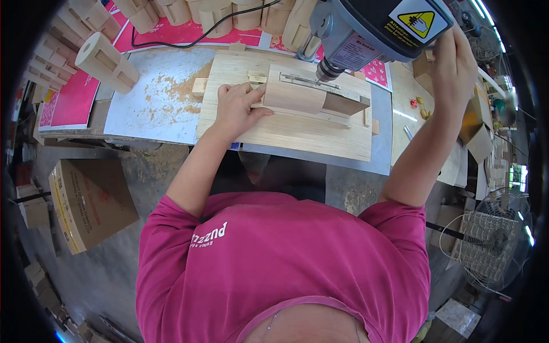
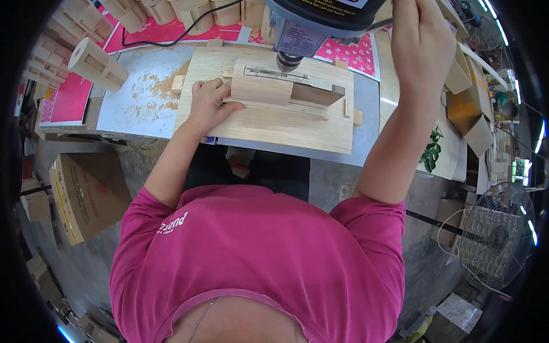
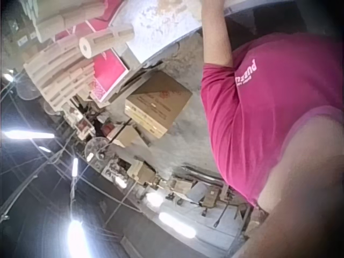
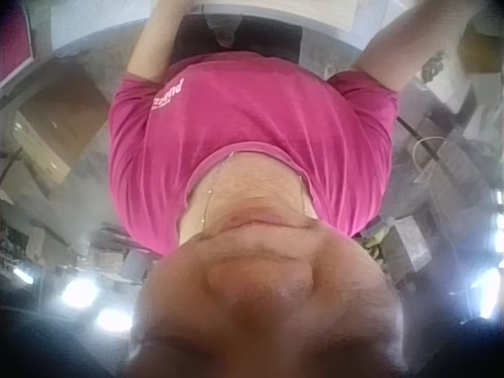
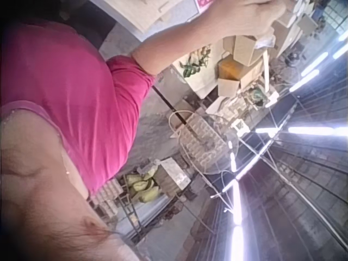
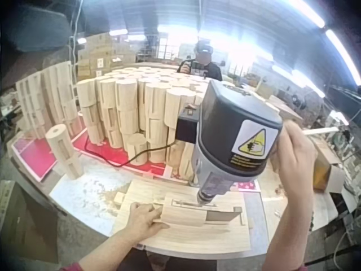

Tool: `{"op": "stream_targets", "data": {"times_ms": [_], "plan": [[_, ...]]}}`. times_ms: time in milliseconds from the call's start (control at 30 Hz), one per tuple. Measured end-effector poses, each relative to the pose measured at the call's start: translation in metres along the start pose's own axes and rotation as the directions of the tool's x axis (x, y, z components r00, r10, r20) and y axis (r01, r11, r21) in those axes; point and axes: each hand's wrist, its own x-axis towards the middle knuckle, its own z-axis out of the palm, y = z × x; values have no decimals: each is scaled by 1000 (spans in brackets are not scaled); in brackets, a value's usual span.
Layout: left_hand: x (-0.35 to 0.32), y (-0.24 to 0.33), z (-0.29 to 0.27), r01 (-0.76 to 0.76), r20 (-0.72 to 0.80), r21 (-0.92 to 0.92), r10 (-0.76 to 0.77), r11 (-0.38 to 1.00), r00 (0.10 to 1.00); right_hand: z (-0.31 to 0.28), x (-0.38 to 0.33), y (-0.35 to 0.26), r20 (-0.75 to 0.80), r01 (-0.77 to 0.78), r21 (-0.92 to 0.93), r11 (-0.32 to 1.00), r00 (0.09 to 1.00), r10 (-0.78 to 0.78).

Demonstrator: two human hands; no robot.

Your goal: Drilling holes into cylindrical wood blocks using a drill press workstation.

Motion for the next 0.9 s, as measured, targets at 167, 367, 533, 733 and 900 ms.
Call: {"op": "stream_targets", "data": {"times_ms": [167,367,533,733,900], "plan": [[-4,-3,-1,19,13,21,-19,1000,1000,-10,-70,-22,15,14,183,983,1000,-17],[0,-2,1,-9,9,18,8,1000,1000,16,-130,-6,112,-191,350,917,980,162],[3,0,1,-10,25,15,10,1000,1000,64,-150,26,-37,4,395,919,999,12],[0,-2,0,1,17,13,-1,1000,1000,49,-137,25,-159,193,310,931,976,-149],[-1,6,8,12,51,16,-12,1000,999,-9,-50,-9,-61,0,218,976,998,14]]}}
